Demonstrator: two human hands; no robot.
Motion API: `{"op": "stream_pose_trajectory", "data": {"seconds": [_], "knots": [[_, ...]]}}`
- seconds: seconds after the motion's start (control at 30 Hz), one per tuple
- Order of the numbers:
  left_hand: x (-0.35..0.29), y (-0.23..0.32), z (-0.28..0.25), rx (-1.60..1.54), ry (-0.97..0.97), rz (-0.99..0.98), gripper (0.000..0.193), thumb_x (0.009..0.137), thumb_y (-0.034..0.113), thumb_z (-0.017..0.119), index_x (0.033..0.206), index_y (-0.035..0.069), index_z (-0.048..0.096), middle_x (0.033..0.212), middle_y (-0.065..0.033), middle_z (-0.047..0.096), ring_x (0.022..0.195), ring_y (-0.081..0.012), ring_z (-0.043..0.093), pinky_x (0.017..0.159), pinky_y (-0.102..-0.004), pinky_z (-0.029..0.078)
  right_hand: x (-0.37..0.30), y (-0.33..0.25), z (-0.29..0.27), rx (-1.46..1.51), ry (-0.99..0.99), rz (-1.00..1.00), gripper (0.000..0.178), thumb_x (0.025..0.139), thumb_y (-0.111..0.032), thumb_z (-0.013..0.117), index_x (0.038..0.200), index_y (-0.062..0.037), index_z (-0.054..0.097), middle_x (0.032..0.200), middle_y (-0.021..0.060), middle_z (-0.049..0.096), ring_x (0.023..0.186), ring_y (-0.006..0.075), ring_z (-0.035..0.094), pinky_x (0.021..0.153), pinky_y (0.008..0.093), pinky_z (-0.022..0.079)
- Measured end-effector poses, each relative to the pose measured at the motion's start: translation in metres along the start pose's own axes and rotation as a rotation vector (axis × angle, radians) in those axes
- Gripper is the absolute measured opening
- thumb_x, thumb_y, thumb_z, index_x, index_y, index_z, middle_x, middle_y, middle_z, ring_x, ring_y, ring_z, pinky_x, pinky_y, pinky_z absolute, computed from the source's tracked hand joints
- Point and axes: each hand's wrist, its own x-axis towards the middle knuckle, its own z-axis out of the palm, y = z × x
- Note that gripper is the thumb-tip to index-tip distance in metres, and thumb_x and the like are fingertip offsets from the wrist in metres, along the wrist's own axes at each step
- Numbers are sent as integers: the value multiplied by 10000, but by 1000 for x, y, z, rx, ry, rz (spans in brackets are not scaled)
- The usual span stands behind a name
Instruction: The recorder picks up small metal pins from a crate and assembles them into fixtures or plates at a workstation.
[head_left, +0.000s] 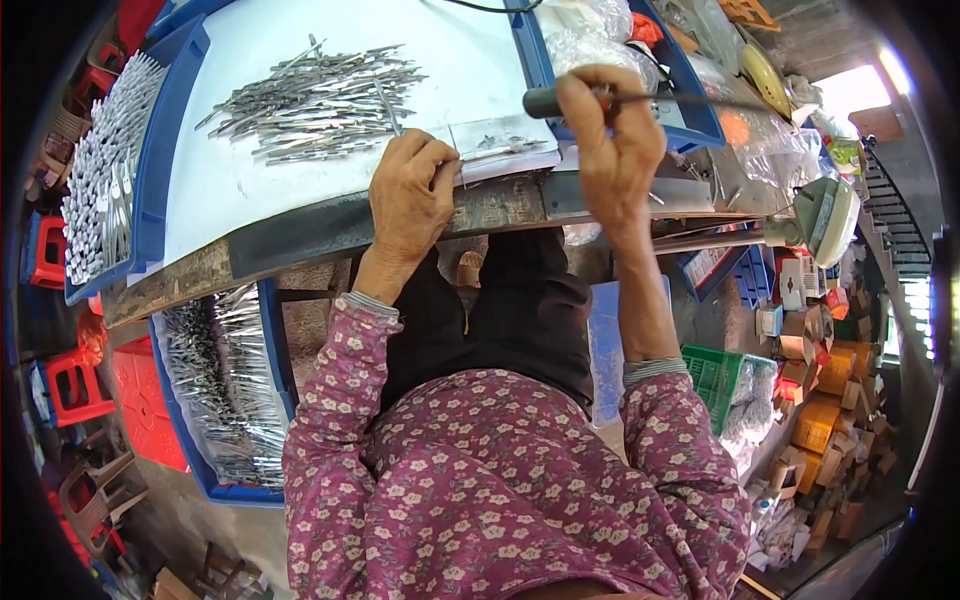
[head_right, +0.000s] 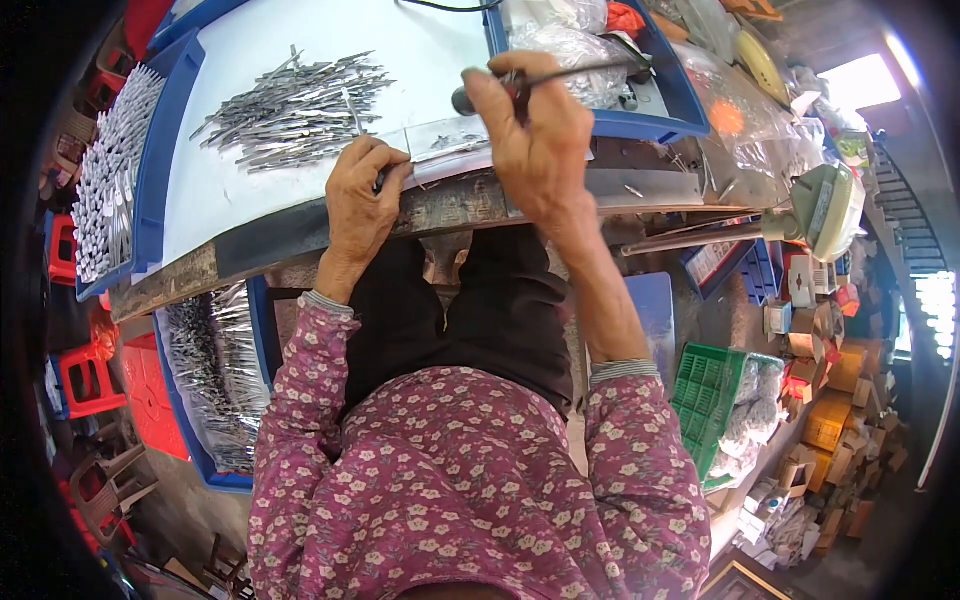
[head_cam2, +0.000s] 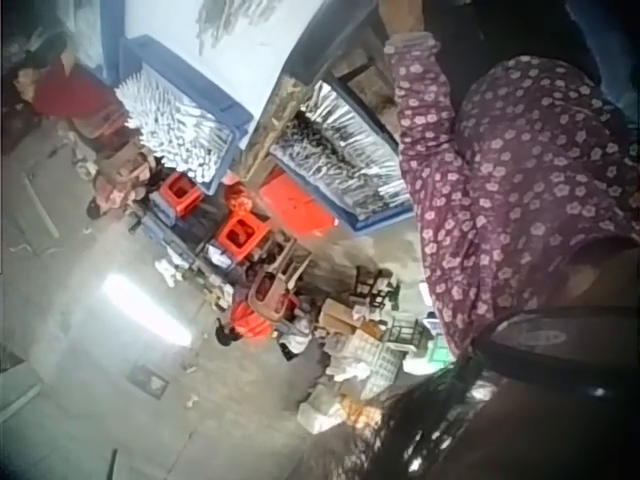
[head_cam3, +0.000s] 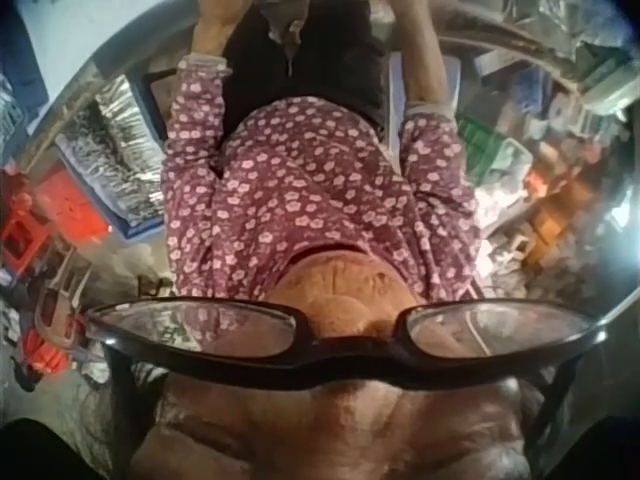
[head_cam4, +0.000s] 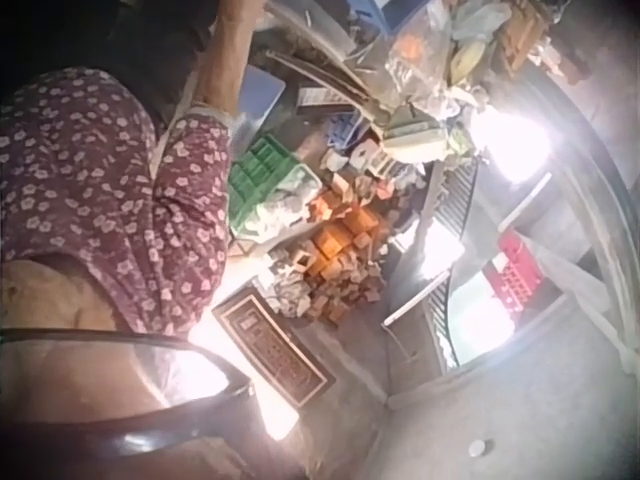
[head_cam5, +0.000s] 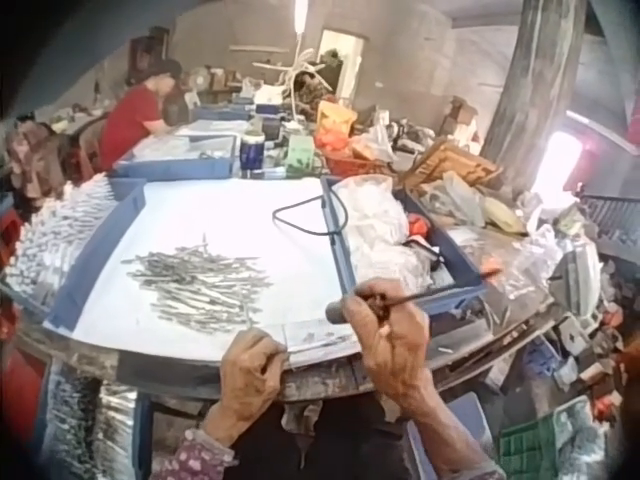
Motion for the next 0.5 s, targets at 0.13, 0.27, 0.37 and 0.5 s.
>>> {"op": "stream_pose_trajectory", "data": {"seconds": [0.13, 0.27, 0.37, 0.5], "knots": [[2, 2, 2, 30, -31, 27, 54, 697, 6, 638, 737, 4, 600, 712, -77, 529, 674, -222, 531, 590, -304, 413, -22, 34, 10, -308, -294, 26, 179, 804, -140, 615, 823, -7, 496, 610, 177, 529, 575, 368, 547, 500, 371, 422], [5, 1, 1, 50, -87, -26, 62, 692, 41, 637, 738, 39, 596, 753, -72, 527, 744, -248, 527, 657, -347, 421, -25, 46, 3, -66, -209, 284, 221, 837, -181, 607, 828, 13, 503, 597, 138, 579, 542, 234, 588, 501, 321, 435], [11, 8, -4, 95, -95, 42, 115, 718, 14, 617, 832, 21, 603, 791, -96, 536, 714, -252, 539, 629, -323, 429, -32, 43, -2, -27, -107, 286, 196, 845, -178, 604, 846, 7, 536, 584, 83, 563, 524, 142, 536, 497, 279, 422], [15, 7, 7, 258, -155, 212, 106, 677, 43, 635, 770, 46, 584, 786, -94, 516, 781, -273, 519, 681, -360, 426, -35, 31, -7, 18, -88, 422, 179, 853, -161, 577, 879, 15, 561, 664, 58, 539, 557, 100, 504, 501, 240, 440]]}}
